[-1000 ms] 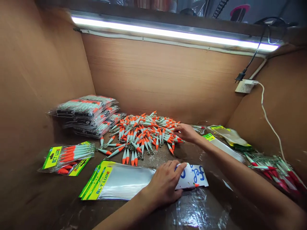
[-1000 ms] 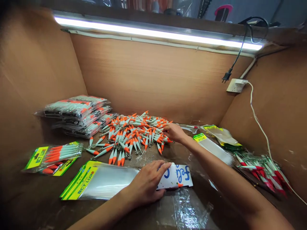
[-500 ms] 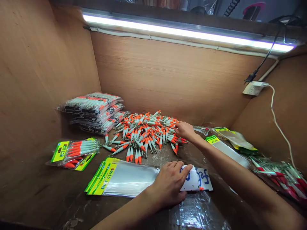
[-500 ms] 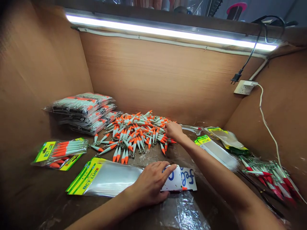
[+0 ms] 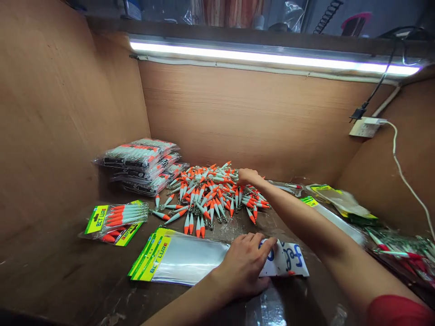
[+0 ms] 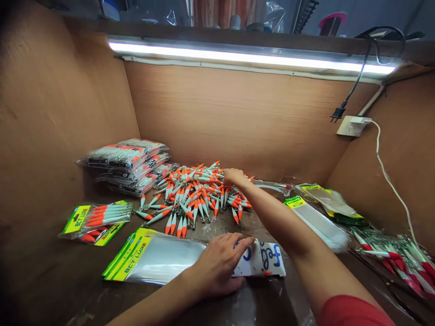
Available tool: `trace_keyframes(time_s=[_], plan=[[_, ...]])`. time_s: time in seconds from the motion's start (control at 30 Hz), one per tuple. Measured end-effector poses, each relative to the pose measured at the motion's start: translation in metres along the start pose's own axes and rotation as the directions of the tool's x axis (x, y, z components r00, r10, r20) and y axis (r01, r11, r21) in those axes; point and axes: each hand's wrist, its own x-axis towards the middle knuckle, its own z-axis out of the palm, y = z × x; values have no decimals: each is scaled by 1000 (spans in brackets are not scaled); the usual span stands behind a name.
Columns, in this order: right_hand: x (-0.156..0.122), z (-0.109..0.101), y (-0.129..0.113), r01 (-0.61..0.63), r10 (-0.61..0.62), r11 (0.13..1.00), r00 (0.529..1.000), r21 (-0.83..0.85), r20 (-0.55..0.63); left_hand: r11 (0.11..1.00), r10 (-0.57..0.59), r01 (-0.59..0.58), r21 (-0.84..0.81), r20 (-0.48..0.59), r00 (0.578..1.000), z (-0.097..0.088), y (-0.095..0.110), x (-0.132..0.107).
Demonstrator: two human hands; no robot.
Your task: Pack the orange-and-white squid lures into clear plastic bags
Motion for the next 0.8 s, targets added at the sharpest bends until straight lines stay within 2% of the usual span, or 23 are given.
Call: trace_keyframes(time_s=[0.13,0.23,0.33,0.47,0.5,0.57,0.63,0.73,0.8], plan=[[1,-5,2,-15,13,999,998,31,54,1000,1,-1,-5,-1,1000,0,-1,0],[-6,-15,22,-16,12,997,998,77,59,1000,4,-4,-31,-20,1000,2,-2,-1],[-30,-29,60,9,-18,985,999,170,50,996,-7,4,-89,-44,999,4,-4,-1],[-96,-33,128,62,-67,937,998,343,2,978,-70,46,-204,-114,991,5,-11,-1],[-117,-29,144,81,-80,908,997,411,-19,971,-87,55,-231,-133,987,5,-13,-1],[-157,-14,173,123,-99,706,992,698,-74,959,-114,64,-276,-170,979,5,-18,1],[-192,7,190,110,-111,573,992,812,-56,950,-120,54,-306,-199,973,5,-21,3],[-225,44,188,56,-117,493,993,868,2,946,-78,0,-325,-227,971,5,-22,8],[-235,67,171,89,-107,508,993,857,-41,943,-32,-48,-330,-232,972,6,-20,10]])
